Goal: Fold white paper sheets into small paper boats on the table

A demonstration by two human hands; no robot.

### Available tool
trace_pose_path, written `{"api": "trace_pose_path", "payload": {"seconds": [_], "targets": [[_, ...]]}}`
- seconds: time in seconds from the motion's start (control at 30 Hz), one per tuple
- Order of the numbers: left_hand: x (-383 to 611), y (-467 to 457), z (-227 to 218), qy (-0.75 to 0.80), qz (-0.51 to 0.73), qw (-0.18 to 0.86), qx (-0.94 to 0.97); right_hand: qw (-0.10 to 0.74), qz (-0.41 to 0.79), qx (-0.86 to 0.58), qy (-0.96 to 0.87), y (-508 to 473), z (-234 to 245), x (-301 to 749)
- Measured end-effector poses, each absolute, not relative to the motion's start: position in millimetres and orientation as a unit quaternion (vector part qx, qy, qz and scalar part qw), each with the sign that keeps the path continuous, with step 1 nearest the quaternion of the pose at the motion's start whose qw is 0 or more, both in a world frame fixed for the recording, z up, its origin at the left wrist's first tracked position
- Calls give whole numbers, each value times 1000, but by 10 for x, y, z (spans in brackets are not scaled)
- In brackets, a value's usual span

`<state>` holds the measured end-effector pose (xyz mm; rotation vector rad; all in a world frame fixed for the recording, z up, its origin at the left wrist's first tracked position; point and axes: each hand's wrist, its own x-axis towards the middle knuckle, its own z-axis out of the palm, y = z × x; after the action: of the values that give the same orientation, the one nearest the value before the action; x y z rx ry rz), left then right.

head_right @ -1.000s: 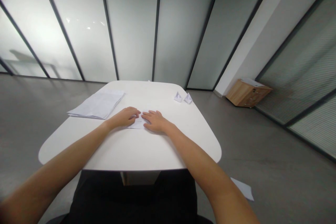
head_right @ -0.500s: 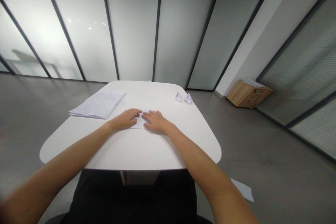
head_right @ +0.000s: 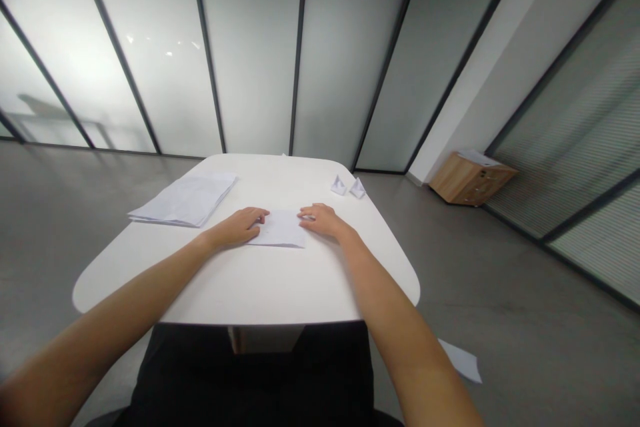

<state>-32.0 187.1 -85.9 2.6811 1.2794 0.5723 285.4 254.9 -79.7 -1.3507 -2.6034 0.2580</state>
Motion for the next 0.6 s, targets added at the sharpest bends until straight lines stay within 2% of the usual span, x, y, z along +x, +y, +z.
{"api": "trace_pose_path", "payload": {"seconds": [0.37, 0.6], "targets": [[-311, 1834, -837, 427, 185, 44, 884, 93, 19, -478, -873, 2536, -863, 2782], [-309, 1828, -854, 424, 195, 34, 884, 159, 50, -531, -831, 2537, -922, 2641]]}}
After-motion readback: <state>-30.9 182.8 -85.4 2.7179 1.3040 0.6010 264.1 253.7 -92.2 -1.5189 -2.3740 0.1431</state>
